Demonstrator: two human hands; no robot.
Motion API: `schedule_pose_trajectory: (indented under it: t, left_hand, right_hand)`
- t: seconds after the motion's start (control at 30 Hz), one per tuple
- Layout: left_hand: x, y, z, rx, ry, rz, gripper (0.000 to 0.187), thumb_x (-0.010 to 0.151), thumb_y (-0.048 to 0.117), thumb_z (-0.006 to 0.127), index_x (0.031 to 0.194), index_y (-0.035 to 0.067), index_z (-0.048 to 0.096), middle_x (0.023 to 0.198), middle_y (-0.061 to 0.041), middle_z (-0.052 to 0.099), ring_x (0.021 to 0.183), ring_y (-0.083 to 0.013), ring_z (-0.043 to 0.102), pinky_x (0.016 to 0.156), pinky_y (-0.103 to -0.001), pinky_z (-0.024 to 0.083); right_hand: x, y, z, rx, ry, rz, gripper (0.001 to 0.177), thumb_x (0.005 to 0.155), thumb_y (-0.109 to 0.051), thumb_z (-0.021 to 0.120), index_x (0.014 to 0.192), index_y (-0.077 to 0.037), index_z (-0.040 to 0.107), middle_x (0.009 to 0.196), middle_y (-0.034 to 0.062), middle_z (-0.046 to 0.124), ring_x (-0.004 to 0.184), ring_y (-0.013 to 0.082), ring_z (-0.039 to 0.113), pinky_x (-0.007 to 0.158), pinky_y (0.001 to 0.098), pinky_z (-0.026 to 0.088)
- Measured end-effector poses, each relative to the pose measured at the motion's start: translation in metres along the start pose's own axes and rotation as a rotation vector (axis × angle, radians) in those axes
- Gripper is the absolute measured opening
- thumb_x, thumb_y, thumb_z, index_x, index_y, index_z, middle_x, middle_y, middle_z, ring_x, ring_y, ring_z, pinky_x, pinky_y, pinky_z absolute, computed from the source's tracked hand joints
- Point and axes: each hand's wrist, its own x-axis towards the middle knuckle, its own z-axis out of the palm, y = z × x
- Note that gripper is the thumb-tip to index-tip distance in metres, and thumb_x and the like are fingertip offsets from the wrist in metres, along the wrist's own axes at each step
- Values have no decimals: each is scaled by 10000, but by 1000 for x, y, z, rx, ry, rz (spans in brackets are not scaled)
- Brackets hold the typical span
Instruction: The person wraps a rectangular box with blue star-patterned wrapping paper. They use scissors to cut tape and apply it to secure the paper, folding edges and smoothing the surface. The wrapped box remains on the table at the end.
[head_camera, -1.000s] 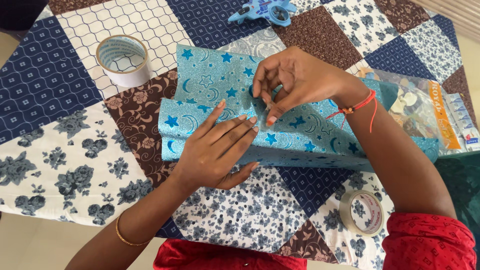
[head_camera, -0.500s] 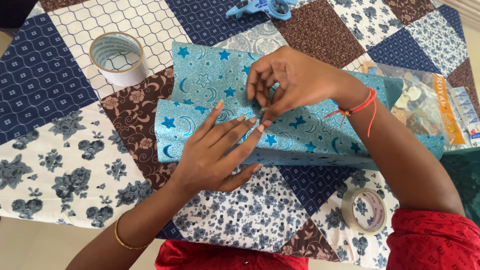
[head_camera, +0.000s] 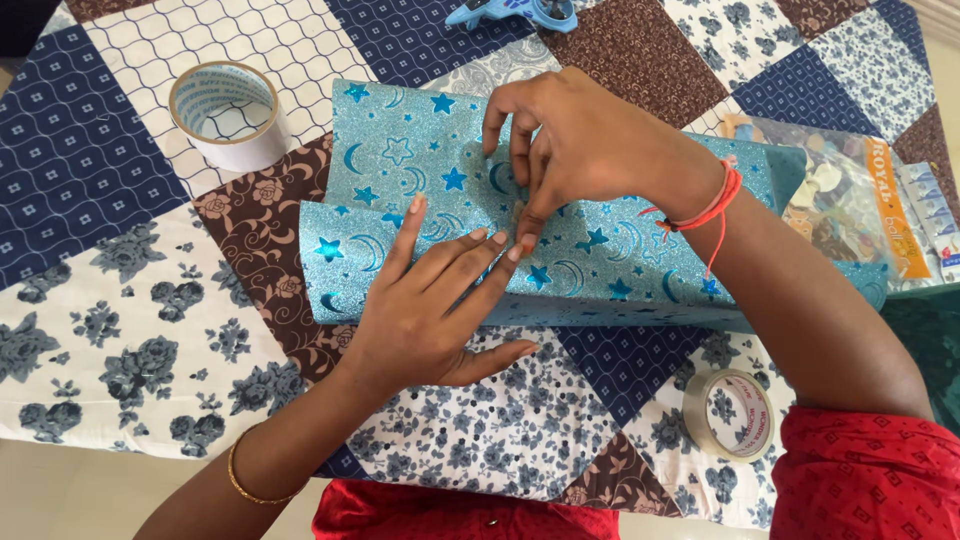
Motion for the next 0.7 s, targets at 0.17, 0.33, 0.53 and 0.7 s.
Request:
schedule_pose_trajectory:
  t: [0.17,0.33,0.53,0.7]
  left_hand:
    - [0,1,4,22,11,-7,741,913,732,644,1193,50,716,1167,-109,707,1123,-239,684,1219,-642,222]
    - [-2,2,6,52,12,-7,805,920,811,576,1182,64,727,1169,-102,707,1131,-228,685,1213,-584,255]
    - [-3,4,6,92,8,-8,836,906,841,552,1177,72,738,1174,-93,714,1133,-219,684,1213,-555,251]
    - [-3,3,8,96,1,-19,844,910,847,548,1173,69,741,1137,-92,707,1106,-220,683,1184,-564,262]
  right_hand:
    - [5,10,4,-230,94,-128,863,335,-336,1049,1000,22,631,665,111,676,582,215,702,500,316,515]
    - [3,30,6,-204,159,-149,809,310,-449,1037,826,-8,596,573,48,516,505,191,521,494,339,428]
    - [5,54,4,-120,120,-166,674,445,-488,1003,765,-57,595,566,18,462,506,162,455,488,324,376]
    - [8,59,15,-159,213,-141,644,539,-550,986,686,-80,570,580,7,520,522,162,526,491,328,411]
